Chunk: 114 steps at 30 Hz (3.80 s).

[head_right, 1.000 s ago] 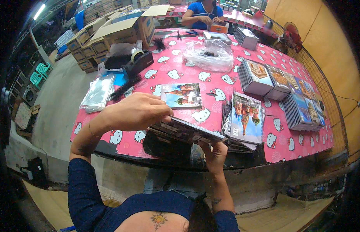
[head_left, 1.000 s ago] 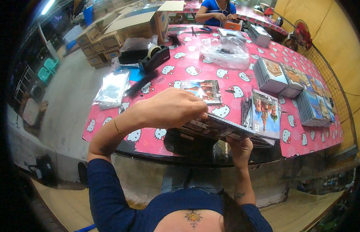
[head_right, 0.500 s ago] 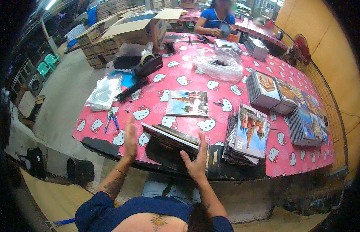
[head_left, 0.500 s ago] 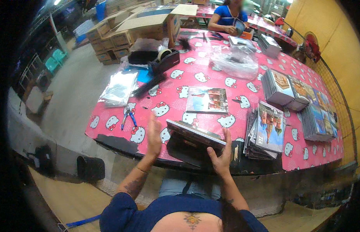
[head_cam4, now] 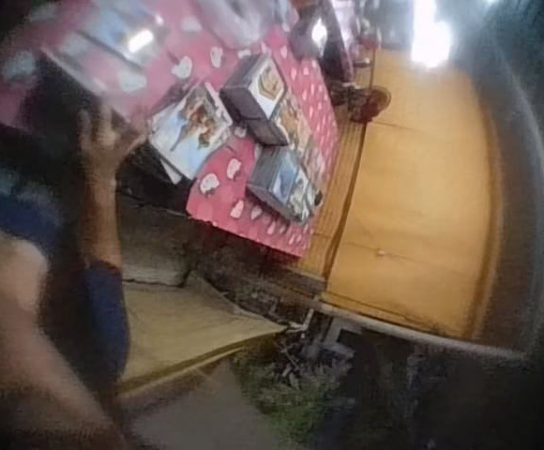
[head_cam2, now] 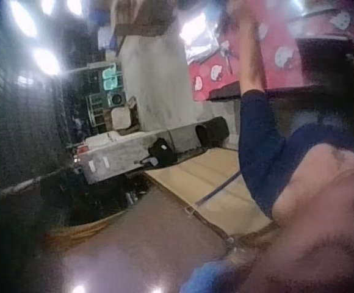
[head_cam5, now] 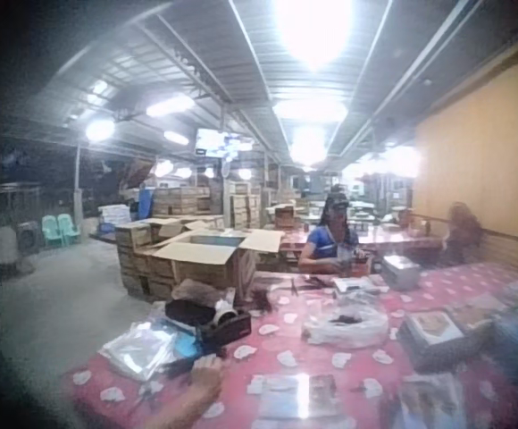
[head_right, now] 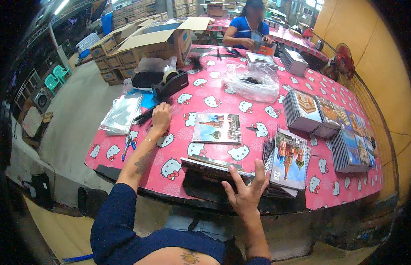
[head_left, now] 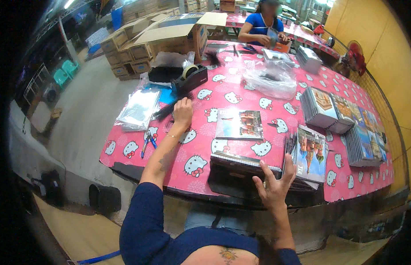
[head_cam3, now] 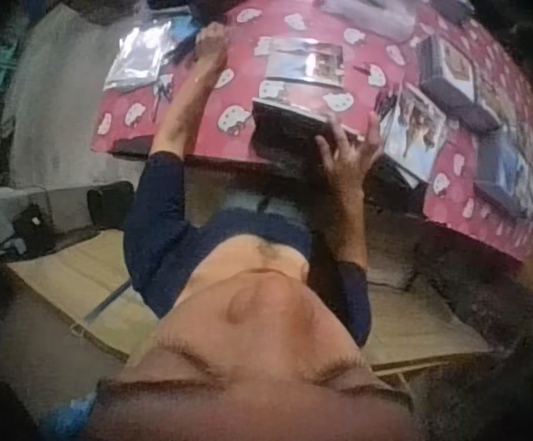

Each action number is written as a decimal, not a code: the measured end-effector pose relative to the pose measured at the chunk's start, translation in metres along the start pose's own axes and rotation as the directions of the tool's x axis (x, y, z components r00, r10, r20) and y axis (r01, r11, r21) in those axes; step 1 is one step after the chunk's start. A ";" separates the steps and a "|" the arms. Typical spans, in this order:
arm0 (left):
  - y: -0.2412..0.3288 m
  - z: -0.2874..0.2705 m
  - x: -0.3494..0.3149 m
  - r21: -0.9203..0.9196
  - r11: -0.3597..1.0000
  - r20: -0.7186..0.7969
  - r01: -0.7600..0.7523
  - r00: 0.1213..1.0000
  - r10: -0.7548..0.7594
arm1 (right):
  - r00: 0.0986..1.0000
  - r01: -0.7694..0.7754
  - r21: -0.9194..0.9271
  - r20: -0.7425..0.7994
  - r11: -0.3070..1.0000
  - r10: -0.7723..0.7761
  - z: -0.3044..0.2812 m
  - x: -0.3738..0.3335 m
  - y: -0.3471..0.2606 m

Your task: The person places notebooks into plastic sleeves, peels away the adhesive backing from the flap, and seals the sleeves before stacking them in a pile.

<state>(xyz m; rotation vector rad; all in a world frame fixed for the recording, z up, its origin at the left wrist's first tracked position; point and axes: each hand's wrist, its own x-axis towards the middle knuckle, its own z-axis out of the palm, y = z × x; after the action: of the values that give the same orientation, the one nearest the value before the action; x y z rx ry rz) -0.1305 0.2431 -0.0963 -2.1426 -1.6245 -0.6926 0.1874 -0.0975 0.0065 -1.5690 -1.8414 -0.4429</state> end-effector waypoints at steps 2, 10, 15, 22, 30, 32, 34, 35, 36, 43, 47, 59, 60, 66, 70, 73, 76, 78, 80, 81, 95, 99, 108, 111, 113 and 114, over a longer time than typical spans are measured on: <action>0.004 -0.007 -0.007 -0.050 0.998 -0.160 -0.047 0.986 0.038 | 0.998 0.065 0.102 0.020 0.993 -0.068 -0.008 0.019 -0.021; 0.055 -0.113 -0.035 -0.479 0.873 -0.213 -0.097 0.977 -0.008 | 0.978 0.134 0.318 0.107 0.939 -0.177 0.061 0.071 -0.068; 0.099 -0.212 -0.122 -0.816 0.573 0.005 0.070 0.993 -0.115 | 0.973 0.094 0.363 0.164 0.927 -0.163 0.054 0.076 -0.071; 0.112 -0.212 -0.142 -0.804 0.595 -0.047 0.013 0.995 -0.086 | 0.966 0.112 0.362 0.177 0.925 -0.186 0.052 0.074 -0.074; 0.120 -0.211 -0.138 -0.721 0.686 -0.184 -0.097 0.981 -0.055 | 0.954 0.082 0.397 0.234 0.914 -0.188 0.052 0.070 -0.073; 0.116 -0.212 -0.132 -0.718 0.684 -0.158 -0.132 0.987 0.025 | 0.950 0.071 0.410 0.251 0.910 -0.187 0.048 0.074 -0.070; 0.109 -0.214 -0.127 -0.738 0.661 -0.074 -0.136 0.990 0.122 | 0.938 0.059 0.439 0.282 0.896 -0.200 0.049 0.076 -0.068; 0.104 -0.215 -0.123 -0.758 0.642 -0.003 -0.120 0.983 0.181 | 0.932 0.051 0.454 0.299 0.890 -0.206 0.049 0.076 -0.066; 0.099 -0.216 -0.119 -0.776 0.623 0.066 -0.102 0.968 0.241 | 0.923 0.061 0.452 0.315 0.890 -0.223 0.049 0.073 -0.065; 0.103 -0.221 -0.100 -0.673 0.664 -0.065 -0.325 0.921 0.385 | 0.930 0.140 0.327 0.280 0.935 -0.237 0.031 0.070 -0.053; 0.095 -0.209 -0.091 -0.639 0.694 0.075 -0.330 0.872 0.484 | 0.917 0.113 0.361 0.320 0.926 -0.237 0.035 0.071 -0.050; 0.139 -0.187 -0.134 -0.150 0.973 0.027 -0.174 0.983 0.180 | 0.868 0.129 0.386 0.402 0.914 -0.292 0.026 0.074 -0.041; 0.135 -0.183 -0.149 -0.062 0.960 0.004 -0.273 0.962 0.274 | 0.865 0.156 0.372 0.396 0.915 -0.308 0.015 0.075 -0.044; 0.142 -0.174 -0.165 -0.111 0.877 -0.112 -0.468 0.882 0.457 | 0.905 0.171 0.214 0.351 0.962 -0.239 0.011 0.058 -0.015; 0.140 -0.172 -0.182 -0.048 0.808 -0.051 -0.587 0.809 0.585 | 0.914 0.128 0.311 0.331 0.942 -0.234 0.008 0.058 -0.013; 0.140 -0.178 -0.127 0.080 0.897 -0.092 -0.435 0.893 0.441 | 0.899 0.117 0.320 0.368 0.940 -0.237 0.007 0.062 -0.015; 0.146 -0.187 -0.130 -0.127 0.838 0.042 -0.530 0.842 0.539 | 0.916 0.107 0.349 0.331 0.931 -0.229 0.012 0.059 -0.010; 0.142 -0.175 -0.189 -0.274 0.685 0.035 -0.675 0.705 0.708 | 0.917 0.132 0.375 0.304 0.918 -0.257 0.014 0.058 -0.012; 0.150 -0.190 -0.115 -0.251 0.827 -0.040 -0.503 0.859 0.510 | 0.912 0.091 0.349 0.348 0.933 -0.219 0.012 0.057 -0.006; 0.151 -0.199 -0.094 -0.238 0.890 -0.064 -0.388 0.921 0.384 | 0.896 0.065 0.345 0.394 0.936 -0.207 0.012 0.060 -0.006; 0.194 -0.229 -0.119 -0.250 0.873 0.584 -0.419 0.654 0.481 | 0.936 -0.351 0.905 0.345 0.241 0.070 0.013 0.012 0.047; 0.176 -0.196 -0.131 -0.237 0.759 0.070 -0.607 0.769 0.636 | 0.840 -0.523 0.837 0.475 0.159 0.264 0.033 0.002 0.025; 0.175 -0.185 -0.183 -0.351 0.657 0.078 -0.668 0.678 0.731 | 0.851 -0.490 0.866 0.450 0.100 0.271 0.049 0.001 0.016; 0.181 -0.205 -0.100 0.030 0.889 0.076 -0.457 0.888 0.454 | 0.874 -0.472 0.859 0.425 0.201 0.235 0.054 -0.003 0.021; 0.174 -0.196 -0.144 -0.141 0.785 0.099 -0.603 0.780 0.617 | 0.880 -0.467 0.875 0.446 0.128 0.163 0.058 -0.009 0.029; 0.174 -0.187 -0.167 -0.223 0.713 0.084 -0.664 0.716 0.693 | 0.869 -0.493 0.861 0.481 0.125 0.116 0.056 -0.009 0.033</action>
<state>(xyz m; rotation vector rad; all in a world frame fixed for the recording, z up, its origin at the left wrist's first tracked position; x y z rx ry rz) -0.0305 -0.0399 -0.0401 -2.7318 -0.7039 -0.4294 0.2050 -0.0610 -0.0455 -0.9533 -1.3023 1.1302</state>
